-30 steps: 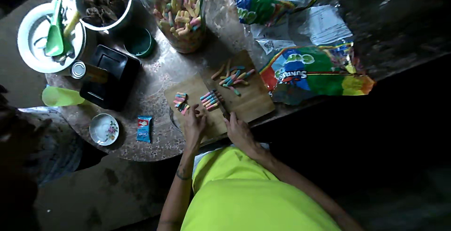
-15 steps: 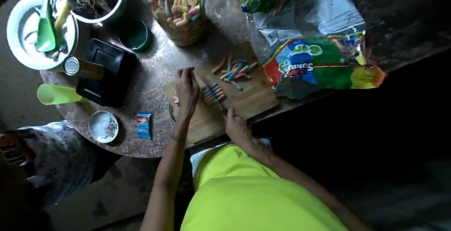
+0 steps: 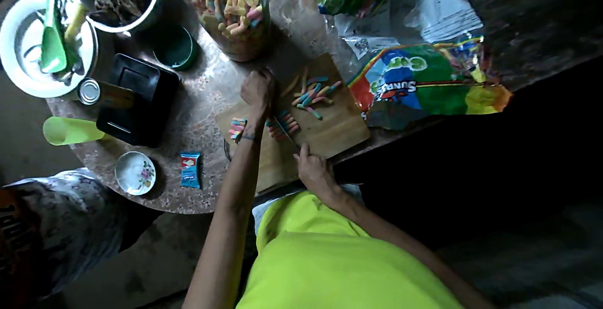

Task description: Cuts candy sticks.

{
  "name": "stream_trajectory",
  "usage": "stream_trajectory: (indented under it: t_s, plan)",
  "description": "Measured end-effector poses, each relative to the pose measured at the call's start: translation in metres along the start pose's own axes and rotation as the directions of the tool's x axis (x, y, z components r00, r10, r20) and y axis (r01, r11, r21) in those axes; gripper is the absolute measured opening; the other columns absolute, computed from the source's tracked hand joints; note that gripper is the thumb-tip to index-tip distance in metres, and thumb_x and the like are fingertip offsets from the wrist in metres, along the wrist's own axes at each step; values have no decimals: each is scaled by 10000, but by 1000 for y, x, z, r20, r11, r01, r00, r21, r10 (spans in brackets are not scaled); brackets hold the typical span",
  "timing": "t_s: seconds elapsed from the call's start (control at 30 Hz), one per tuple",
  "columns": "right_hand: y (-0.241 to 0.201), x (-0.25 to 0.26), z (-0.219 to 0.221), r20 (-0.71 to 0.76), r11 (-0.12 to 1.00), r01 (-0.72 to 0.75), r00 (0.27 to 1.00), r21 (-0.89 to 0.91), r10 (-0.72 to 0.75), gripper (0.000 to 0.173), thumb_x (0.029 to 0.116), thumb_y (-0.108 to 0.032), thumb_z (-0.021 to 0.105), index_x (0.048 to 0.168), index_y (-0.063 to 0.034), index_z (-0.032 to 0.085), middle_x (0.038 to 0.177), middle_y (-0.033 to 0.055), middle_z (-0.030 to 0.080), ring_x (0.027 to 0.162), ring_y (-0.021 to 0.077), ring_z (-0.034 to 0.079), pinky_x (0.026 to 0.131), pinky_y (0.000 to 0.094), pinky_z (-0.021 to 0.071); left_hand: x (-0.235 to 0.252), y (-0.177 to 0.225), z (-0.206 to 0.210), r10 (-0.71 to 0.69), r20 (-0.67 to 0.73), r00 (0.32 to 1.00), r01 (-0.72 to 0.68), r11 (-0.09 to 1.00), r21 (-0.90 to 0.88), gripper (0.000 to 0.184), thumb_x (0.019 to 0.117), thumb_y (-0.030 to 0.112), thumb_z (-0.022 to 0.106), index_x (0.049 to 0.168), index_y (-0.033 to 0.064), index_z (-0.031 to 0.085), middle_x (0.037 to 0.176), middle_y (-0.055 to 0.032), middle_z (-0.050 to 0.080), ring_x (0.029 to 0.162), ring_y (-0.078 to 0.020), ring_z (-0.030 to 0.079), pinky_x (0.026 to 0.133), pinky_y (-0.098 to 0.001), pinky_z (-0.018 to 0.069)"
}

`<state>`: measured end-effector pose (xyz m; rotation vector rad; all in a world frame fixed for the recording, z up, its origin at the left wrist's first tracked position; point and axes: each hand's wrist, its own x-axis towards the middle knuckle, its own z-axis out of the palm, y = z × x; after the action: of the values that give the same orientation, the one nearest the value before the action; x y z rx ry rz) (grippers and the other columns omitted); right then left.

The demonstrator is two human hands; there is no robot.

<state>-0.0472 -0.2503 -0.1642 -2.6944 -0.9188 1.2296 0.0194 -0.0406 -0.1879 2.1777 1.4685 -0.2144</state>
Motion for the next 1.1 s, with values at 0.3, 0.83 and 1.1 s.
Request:
stream_trajectory:
  t_s: [0.3,0.83,1.1]
  plan:
    - [1,6,20,-132,999,-26,991,31,30,479,1130,-330,374,1369,49,543,980,284,716,998,476,711,851,572,551,1,-2,0,50,12,999,-50,997,64,479,1079,367,377,1147,30,710,1203,-210,701,1183,-384,654,944,-600,493]
    - [8,10,1,-86,999,-7,996,-40,3,501,1132,-341,360,1372,69,519,974,278,714,1008,470,709,864,559,548,3,-4,-4,82,83,993,-85,996,35,442,1087,360,429,1257,34,673,1270,-214,674,1208,-388,640,975,-596,493]
    - [12,14,4,-310,993,62,946,-99,-90,524,1094,-417,452,1284,33,642,1099,290,695,976,475,702,781,594,544,6,-8,2,89,43,995,-87,995,-47,438,1088,367,425,1216,48,696,1213,-202,700,1157,-387,666,934,-587,521]
